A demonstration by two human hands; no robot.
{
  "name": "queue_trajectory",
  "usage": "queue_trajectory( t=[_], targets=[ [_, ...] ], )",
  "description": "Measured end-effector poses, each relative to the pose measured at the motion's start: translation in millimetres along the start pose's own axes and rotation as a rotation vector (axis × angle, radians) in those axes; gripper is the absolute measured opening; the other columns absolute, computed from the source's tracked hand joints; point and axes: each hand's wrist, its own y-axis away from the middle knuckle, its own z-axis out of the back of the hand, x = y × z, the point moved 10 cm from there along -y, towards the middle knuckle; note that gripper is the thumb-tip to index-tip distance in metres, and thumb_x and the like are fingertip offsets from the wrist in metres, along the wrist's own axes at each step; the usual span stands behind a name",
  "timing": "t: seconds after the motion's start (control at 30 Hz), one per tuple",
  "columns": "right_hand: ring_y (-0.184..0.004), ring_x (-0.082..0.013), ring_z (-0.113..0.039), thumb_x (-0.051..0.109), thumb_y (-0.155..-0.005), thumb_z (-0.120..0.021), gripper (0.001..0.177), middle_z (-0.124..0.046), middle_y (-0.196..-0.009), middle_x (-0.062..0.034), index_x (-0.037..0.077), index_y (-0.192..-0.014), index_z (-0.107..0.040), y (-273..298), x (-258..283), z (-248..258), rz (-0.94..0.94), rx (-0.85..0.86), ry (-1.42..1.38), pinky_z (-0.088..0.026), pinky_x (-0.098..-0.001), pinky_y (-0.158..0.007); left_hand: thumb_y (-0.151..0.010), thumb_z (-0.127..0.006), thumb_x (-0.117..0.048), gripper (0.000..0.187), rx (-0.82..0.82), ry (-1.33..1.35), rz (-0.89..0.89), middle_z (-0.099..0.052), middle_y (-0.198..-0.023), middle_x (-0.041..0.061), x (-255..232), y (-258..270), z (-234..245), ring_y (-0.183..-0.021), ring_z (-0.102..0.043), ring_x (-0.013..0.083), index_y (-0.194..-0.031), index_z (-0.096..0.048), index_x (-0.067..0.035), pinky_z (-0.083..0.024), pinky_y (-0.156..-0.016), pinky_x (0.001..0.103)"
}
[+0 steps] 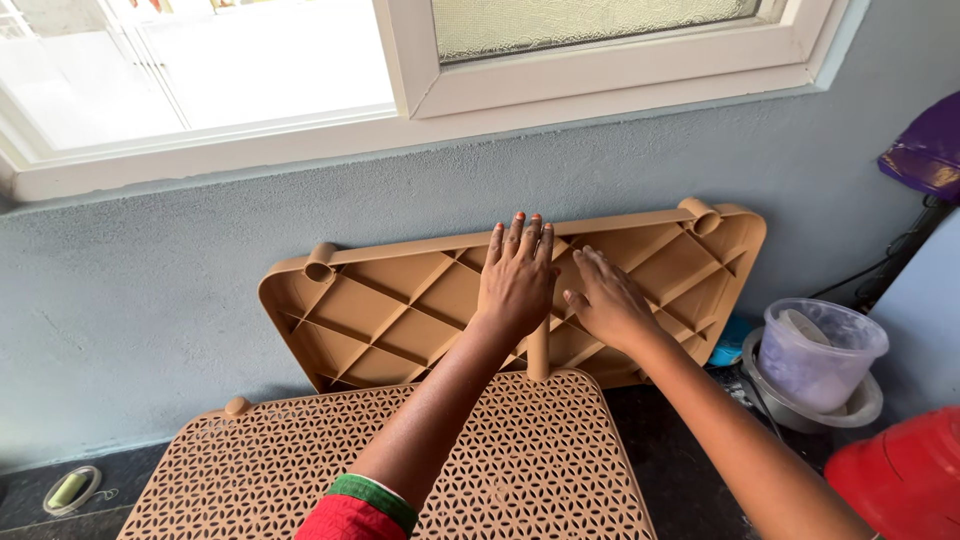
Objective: The person assembles a two-tier plastic table by inserting cylindrical legs into the lower shelf and then attaching the top shelf. They align and press each leg into place and then secure the top surface, completing the assembly.
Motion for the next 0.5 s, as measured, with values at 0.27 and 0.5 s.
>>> queue_trajectory(
  t=[0.27,0.5],
  targets=[
    [-0.153,-0.0325,-0.024,0.044,-0.1,-0.051,0.076,-0.024,-0.165,-0.0198,0.0,-0.156,-0.025,14,-4,17,-0.077,0.056,0.067,-0.024,-0.0439,-0.122,-0.096,-0.055,-0.032,0.065,0.017,0.026,-0.019,-0.036,-0.161,0.018,-20,3,16,-0.154,-0.022,0.0345,-0.151,-0.04,0.0,-0.012,-0.126,0.051],
    [-0.153,-0.0355,-0.021,0.042,-0.101,-0.052,0.076,-0.022,-0.164,-0.0234,-0.003,-0.155,-0.025,25,-1,48,-0.125,0.083,0.045,-0.021,-0.0457,-0.123,-0.097,-0.055,-0.031,0.064,0.008,0.029,-0.036,-0.035,-0.162,0.017,-45,-7,15,-0.155,-0.021,0.033,-0.152,-0.04,-0.001,-0.012,-0.126,0.052]
  ],
)
